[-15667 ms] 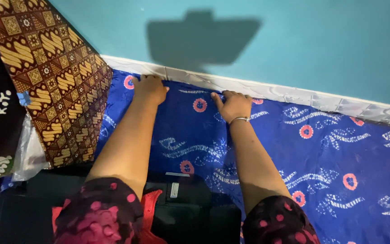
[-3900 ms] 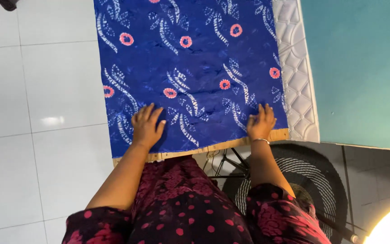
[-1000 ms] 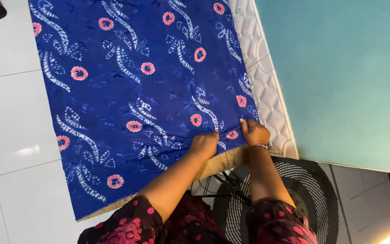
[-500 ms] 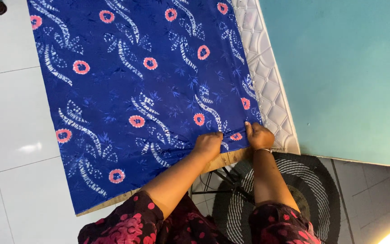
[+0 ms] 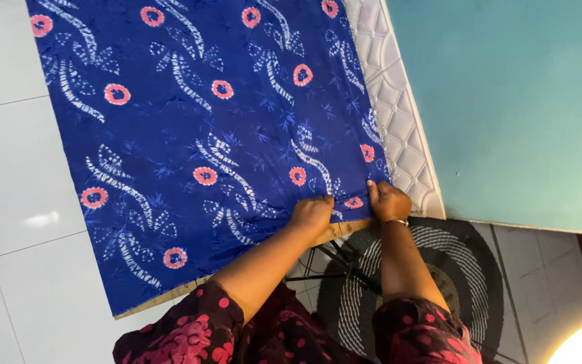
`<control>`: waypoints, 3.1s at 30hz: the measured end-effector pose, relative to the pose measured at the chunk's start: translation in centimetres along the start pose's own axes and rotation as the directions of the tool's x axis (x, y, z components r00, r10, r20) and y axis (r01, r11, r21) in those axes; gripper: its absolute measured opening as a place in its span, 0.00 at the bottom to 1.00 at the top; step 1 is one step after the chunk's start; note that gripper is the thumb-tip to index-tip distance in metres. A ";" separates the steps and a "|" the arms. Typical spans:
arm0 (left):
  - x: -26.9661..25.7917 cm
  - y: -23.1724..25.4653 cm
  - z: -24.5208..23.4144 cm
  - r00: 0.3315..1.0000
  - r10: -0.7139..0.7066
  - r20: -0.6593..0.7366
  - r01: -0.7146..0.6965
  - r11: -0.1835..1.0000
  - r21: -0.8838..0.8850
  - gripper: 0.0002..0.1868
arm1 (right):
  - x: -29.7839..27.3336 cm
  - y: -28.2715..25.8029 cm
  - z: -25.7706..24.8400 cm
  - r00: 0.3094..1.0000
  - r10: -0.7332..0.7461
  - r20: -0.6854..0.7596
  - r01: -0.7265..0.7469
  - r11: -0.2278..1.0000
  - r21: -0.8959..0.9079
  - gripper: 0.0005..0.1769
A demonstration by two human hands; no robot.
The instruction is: Cleaning a printer and scanner unit with a cloth.
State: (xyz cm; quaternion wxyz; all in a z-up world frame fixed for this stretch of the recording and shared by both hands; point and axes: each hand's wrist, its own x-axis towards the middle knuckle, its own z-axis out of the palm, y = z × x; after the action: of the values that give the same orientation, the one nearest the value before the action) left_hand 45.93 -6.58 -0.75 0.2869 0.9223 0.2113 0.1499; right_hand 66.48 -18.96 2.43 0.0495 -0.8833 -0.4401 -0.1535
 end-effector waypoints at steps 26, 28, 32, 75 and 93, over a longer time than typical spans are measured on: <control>-17.5 -4.0 -8.5 0.987 0.138 0.083 -0.140 0.990 0.013 0.16 | -9.3 5.6 10.0 0.310 0.835 0.454 -0.423 -0.306 0.853 0.26; -18.1 -4.6 -6.8 0.985 0.171 0.027 -0.171 0.985 0.005 0.12 | -8.9 7.4 11.4 0.455 0.831 0.320 -0.417 -0.120 0.901 0.24; -17.3 -3.7 -6.8 0.990 0.127 0.056 -0.126 0.992 -0.015 0.06 | -7.4 9.0 11.4 0.634 0.724 0.271 -0.735 0.454 0.504 0.19; -33.2 -17.9 -21.9 0.963 -0.146 -0.225 0.177 0.977 0.122 0.08 | -15.8 -44.3 -7.6 0.792 -0.587 -0.169 0.540 0.542 0.644 0.12; -36.5 -15.9 -23.1 0.982 -0.163 -0.094 0.172 0.980 0.102 0.06 | -19.9 -43.3 -10.1 0.742 -0.670 0.009 0.543 0.608 0.579 0.07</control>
State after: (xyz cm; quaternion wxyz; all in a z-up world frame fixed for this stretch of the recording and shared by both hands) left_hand 0.33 -1.31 2.48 0.2380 0.9083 0.3081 0.1526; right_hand 18.64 -10.04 3.67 0.1913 -0.6391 -0.7416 0.0706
